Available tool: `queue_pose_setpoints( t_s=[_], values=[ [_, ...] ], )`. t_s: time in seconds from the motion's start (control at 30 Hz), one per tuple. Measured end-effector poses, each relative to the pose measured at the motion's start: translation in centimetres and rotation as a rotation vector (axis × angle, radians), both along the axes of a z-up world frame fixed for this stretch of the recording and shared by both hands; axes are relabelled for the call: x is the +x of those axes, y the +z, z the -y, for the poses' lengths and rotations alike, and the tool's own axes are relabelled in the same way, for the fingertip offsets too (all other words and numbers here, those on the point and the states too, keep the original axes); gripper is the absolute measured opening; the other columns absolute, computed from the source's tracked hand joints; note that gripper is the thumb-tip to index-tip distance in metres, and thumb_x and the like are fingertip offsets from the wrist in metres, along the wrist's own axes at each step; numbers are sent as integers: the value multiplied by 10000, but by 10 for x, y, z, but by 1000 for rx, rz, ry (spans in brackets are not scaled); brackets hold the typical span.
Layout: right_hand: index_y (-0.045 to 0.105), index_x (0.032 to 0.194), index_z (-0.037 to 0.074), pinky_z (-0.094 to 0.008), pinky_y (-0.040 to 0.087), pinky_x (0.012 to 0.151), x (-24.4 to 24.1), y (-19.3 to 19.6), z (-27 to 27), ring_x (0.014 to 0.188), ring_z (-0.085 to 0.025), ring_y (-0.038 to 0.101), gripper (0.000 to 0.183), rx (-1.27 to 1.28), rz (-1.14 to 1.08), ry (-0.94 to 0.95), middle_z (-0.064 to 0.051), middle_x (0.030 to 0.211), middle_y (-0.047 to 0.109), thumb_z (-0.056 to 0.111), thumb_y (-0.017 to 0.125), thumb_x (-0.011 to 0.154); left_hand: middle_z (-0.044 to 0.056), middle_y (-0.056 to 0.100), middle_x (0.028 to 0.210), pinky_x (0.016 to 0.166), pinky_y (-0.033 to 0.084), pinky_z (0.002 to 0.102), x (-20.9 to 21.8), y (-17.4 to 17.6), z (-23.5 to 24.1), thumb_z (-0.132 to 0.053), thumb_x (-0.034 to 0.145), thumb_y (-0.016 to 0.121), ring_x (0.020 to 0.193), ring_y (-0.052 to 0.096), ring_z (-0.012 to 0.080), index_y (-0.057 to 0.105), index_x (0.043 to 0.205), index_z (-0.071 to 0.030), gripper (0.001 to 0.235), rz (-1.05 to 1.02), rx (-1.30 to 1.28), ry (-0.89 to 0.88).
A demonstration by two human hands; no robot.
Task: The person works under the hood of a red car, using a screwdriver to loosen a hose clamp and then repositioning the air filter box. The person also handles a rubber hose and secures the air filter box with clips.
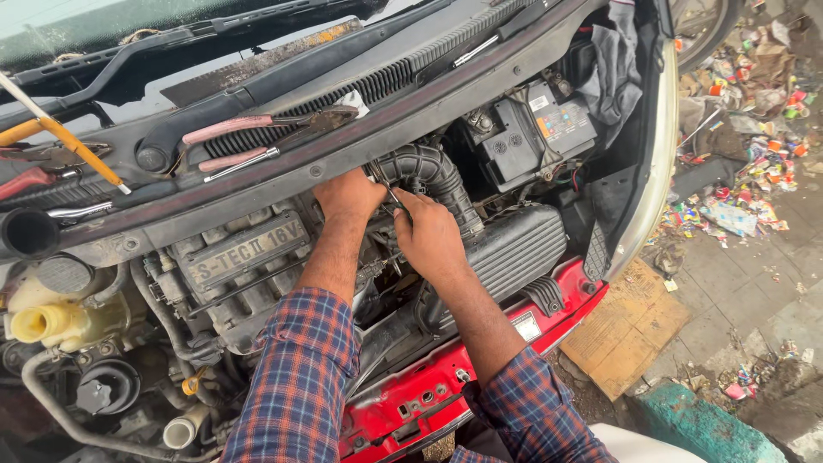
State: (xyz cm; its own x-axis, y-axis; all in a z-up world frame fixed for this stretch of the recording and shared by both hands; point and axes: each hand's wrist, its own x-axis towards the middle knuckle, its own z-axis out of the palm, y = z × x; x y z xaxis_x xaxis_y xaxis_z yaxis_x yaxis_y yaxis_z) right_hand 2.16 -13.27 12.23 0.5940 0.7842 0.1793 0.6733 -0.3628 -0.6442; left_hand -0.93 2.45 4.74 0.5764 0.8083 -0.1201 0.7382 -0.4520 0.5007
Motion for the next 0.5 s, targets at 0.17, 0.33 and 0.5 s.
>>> queue_pose_setpoints(
  t_s=[0.17, 0.33, 0.5],
  values=[
    [674, 1258, 9, -502, 549, 752, -8, -3, -4, 856, -417, 690, 348, -107, 86, -53, -207, 1010, 708, 103, 610, 930, 167, 485, 1506, 1121, 368, 555, 0, 16, 1, -551, 774, 780, 1403, 452, 353, 475, 1483, -146, 872, -27, -34, -11],
    [626, 1323, -4, -453, 585, 713, -12, -27, -8, 836, -382, 722, 459, -176, 380, -69, -244, 1034, 696, 52, 568, 871, 168, 422, 1557, 1169, 295, 572, -1, 27, 1, -594, 826, 757, 1451, 374, 362, 443, 1505, -164, 863, -2, -69, -20],
    [655, 1257, 49, -456, 577, 790, 7, -41, -6, 895, -382, 728, 311, -22, -1, -56, -210, 990, 722, 114, 657, 953, 156, 410, 1563, 1177, 313, 534, -1, 29, 1, -506, 766, 817, 1459, 375, 335, 405, 1529, -167, 931, -124, -97, -48]
  ],
)
